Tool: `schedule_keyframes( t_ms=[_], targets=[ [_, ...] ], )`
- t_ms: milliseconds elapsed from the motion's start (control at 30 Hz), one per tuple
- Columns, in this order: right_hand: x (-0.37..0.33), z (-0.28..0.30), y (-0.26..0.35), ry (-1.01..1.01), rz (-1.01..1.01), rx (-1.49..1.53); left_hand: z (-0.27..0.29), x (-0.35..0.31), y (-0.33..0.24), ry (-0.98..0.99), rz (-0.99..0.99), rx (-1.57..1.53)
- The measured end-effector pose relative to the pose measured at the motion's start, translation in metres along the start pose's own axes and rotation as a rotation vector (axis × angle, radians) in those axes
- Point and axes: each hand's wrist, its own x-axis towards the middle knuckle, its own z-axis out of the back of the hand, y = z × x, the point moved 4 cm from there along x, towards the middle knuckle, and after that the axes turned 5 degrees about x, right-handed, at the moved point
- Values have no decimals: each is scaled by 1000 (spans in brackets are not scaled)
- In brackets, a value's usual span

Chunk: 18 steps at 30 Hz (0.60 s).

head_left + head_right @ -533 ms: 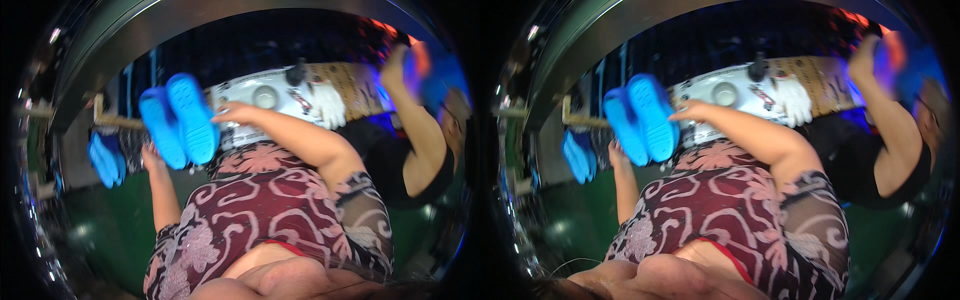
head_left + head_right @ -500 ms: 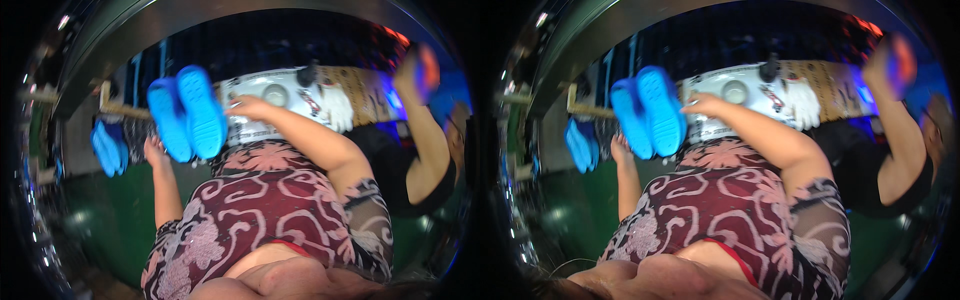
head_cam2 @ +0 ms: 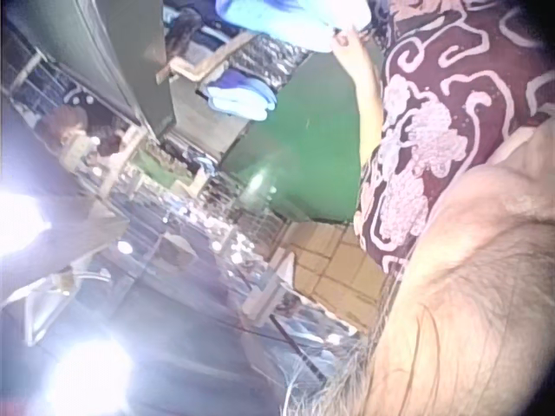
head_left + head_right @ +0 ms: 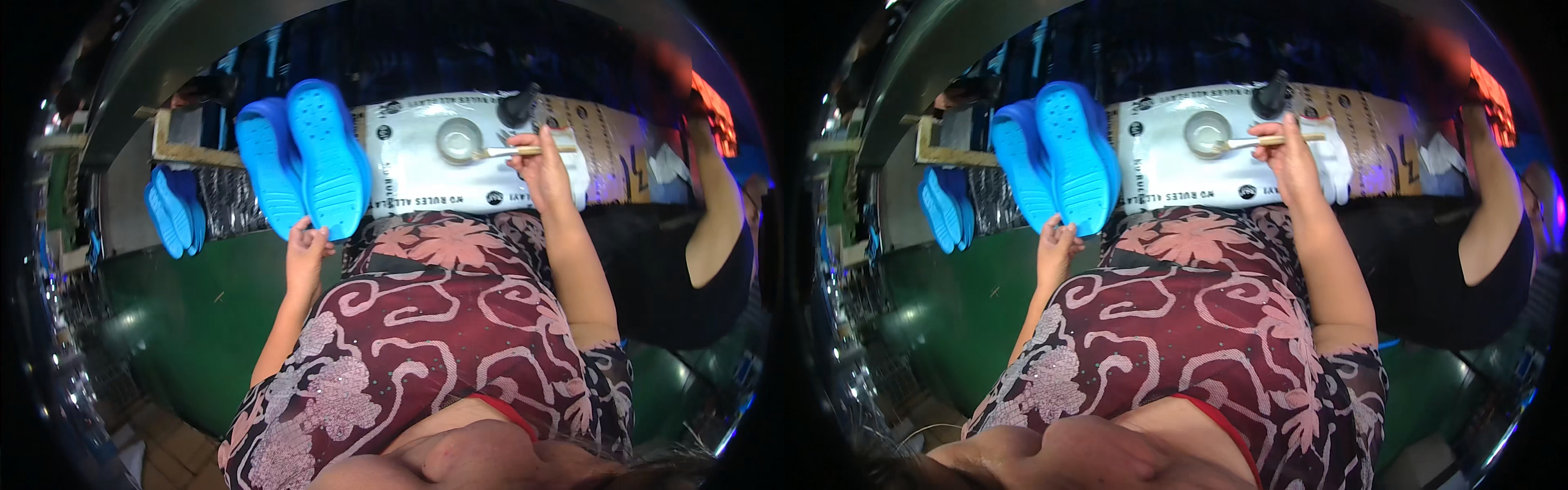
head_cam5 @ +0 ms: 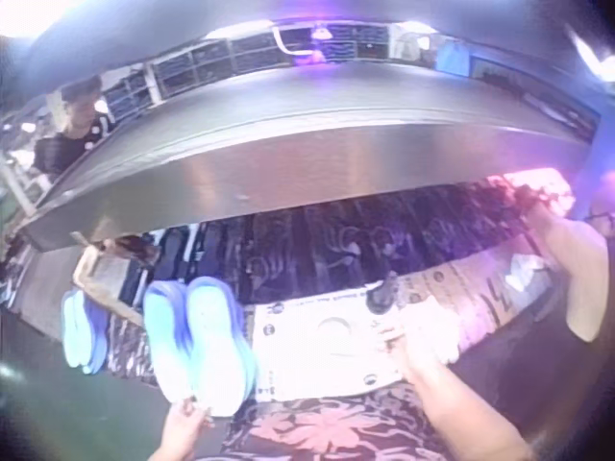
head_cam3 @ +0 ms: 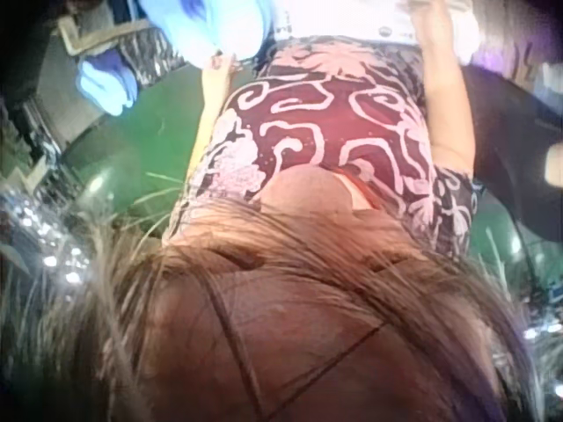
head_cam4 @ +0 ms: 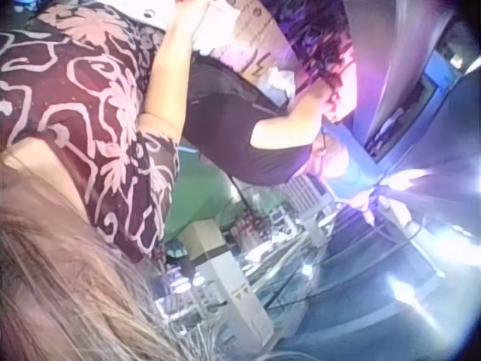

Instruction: The person applies adhesive to shoe soles using a brush, dipping the brush into a small container and coating each sole before placing it onto an overhead conveyor.

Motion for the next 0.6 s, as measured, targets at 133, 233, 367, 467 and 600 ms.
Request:
schedule_keyframes(
  t_ms=[133,233,367,467,600],
  targets=[
    [-8,-4,10,-66,110,-191,-10,-6,-34,128,70,-56],
    [-1,-5,4,-59,185,-310,-22,-6,-62,309,-24,-78],
    [11,-17,-3,-79,188,-558,-35,-14,-70,300,-77,-263],
    [22,-32,-7,-34,377,-778,-44,-10,-60,271,-175,-227],
    [37,-48,-14,96,657,-1083,-60,3,-61,412,-95,117]
  ],
)
